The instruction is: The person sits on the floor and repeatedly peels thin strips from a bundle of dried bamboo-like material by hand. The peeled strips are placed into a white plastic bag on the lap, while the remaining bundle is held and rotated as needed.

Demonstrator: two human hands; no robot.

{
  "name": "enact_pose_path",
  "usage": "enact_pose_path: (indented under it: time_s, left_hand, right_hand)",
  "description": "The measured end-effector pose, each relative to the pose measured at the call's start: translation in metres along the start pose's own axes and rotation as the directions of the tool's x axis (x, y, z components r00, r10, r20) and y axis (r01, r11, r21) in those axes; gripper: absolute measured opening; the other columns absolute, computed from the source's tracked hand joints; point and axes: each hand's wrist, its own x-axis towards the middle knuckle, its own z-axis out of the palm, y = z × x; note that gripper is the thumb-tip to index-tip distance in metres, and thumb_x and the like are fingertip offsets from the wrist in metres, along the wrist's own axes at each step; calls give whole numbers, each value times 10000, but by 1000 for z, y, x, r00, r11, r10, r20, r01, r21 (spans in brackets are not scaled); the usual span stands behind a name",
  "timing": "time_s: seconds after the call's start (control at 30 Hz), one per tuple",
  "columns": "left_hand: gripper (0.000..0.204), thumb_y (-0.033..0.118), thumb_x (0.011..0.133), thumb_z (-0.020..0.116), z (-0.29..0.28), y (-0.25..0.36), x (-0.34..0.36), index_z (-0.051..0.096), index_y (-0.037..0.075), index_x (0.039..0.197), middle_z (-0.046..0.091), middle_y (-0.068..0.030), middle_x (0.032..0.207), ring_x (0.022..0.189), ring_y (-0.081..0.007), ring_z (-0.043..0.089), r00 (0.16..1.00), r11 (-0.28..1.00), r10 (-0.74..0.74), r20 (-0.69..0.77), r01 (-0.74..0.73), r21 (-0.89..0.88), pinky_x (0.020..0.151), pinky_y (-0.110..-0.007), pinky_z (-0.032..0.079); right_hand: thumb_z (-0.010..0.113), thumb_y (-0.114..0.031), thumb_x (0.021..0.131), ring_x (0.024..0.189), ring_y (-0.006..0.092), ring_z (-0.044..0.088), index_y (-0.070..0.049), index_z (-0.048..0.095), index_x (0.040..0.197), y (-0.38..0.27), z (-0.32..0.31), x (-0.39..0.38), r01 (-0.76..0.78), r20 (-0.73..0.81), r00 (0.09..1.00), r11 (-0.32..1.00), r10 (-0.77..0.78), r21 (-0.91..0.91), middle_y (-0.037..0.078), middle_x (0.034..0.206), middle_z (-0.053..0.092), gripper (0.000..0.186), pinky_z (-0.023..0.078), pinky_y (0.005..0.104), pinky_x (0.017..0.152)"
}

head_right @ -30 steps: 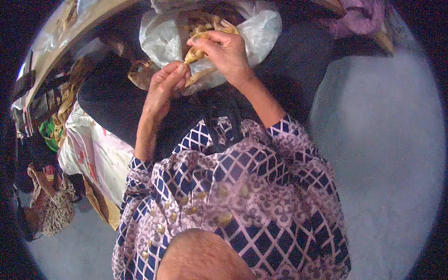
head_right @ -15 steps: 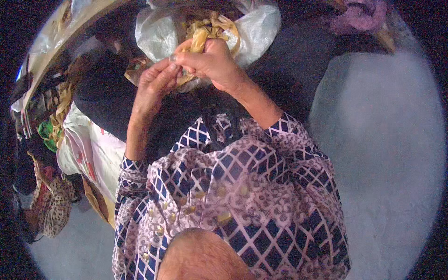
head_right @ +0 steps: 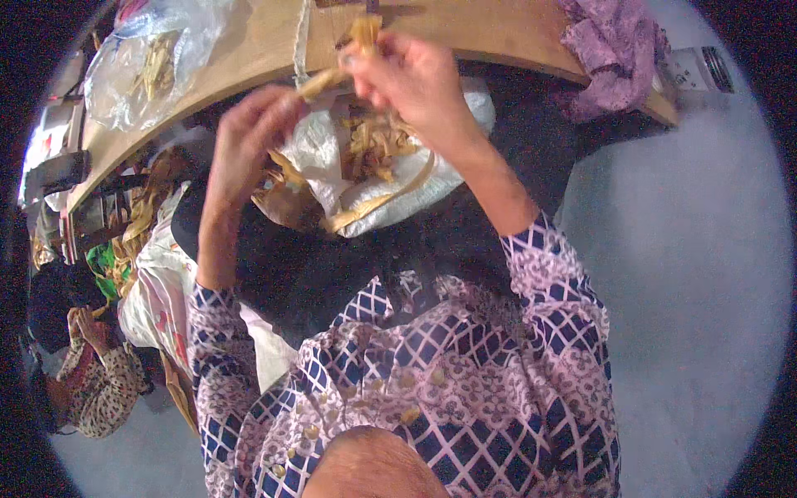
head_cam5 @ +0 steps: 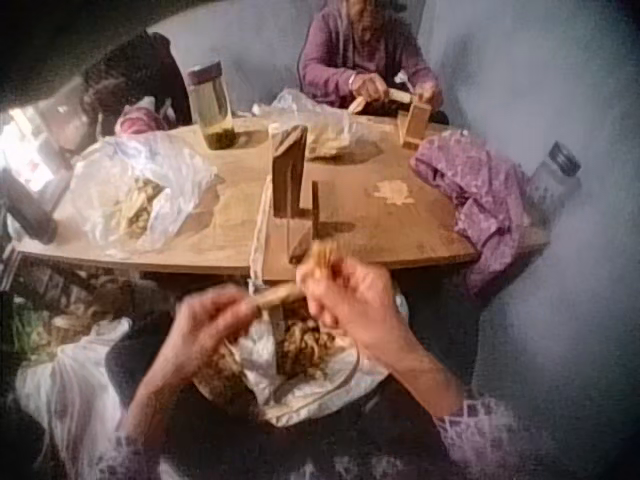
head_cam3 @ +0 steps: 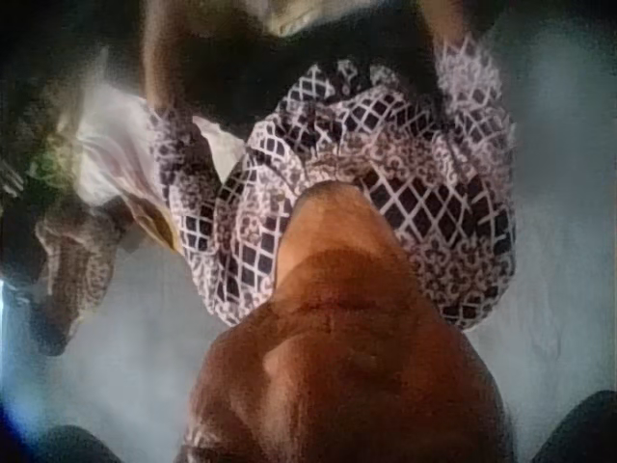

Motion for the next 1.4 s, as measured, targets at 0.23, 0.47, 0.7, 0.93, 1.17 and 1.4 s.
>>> enact_pose_path:
  time_s: [0.23,0.47,0.7,0.93,1.17,1.4]
  left_hand:
    - [251,230,858,544,0,-9,72,624,-9,859,516,43,684,621,-43,440,929,964,225,-294,-168,207,541,-193,350]
    - [145,148,840,593,21,-9,0,624,18,897,512,49,647,574,-24,424,963,985,-8,-270,-38,-166,507,-168,343]
    - [223,201,868,565,58,-22,-22,591,16,990,527,35,751,653,-39,452,995,986,34,-98,-50,-157,576,-187,389]
    - [266,191,871,551,37,-45,-42,554,-17,1037,587,-26,794,671,-68,516,942,849,-194,275,302,-433,612,-189,420]
    - [182,100,849,575,74,-64,-50,575,16,1010,600,-8,774,644,-59,528,982,992,-69,-176,49,-115,538,-212,438]
    - [139,33,715,575,94,-47,-55,552,82,844,540,-113,691,590,-300,566,902,838,417,-112,-333,432,495,-360,438]
  right_hand:
    - [596,-141,820,489,49,486,-4,589,823,16,-13,65,146,-155,969,953,-192,-267,3,612,557,137,371,196,438]
    - [630,-202,810,588,34,509,-32,590,1003,-1,-13,-7,-6,-55,998,917,-18,-400,16,713,585,260,406,172,517]
    - [633,-48,780,678,55,568,4,601,978,38,-8,-29,-36,121,991,984,57,-173,7,801,624,207,467,198,603]
    - [570,-14,804,720,27,548,-12,643,939,40,-16,-37,120,196,978,955,-68,-272,-6,838,626,154,457,180,631]
    - [566,-149,840,758,148,616,-45,618,982,27,-14,-16,327,234,943,770,-235,-548,84,842,646,183,470,255,657]
    - [456,-229,908,608,34,472,-36,605,862,74,-34,-19,-314,365,713,738,599,-597,-25,660,518,249,359,187,460]
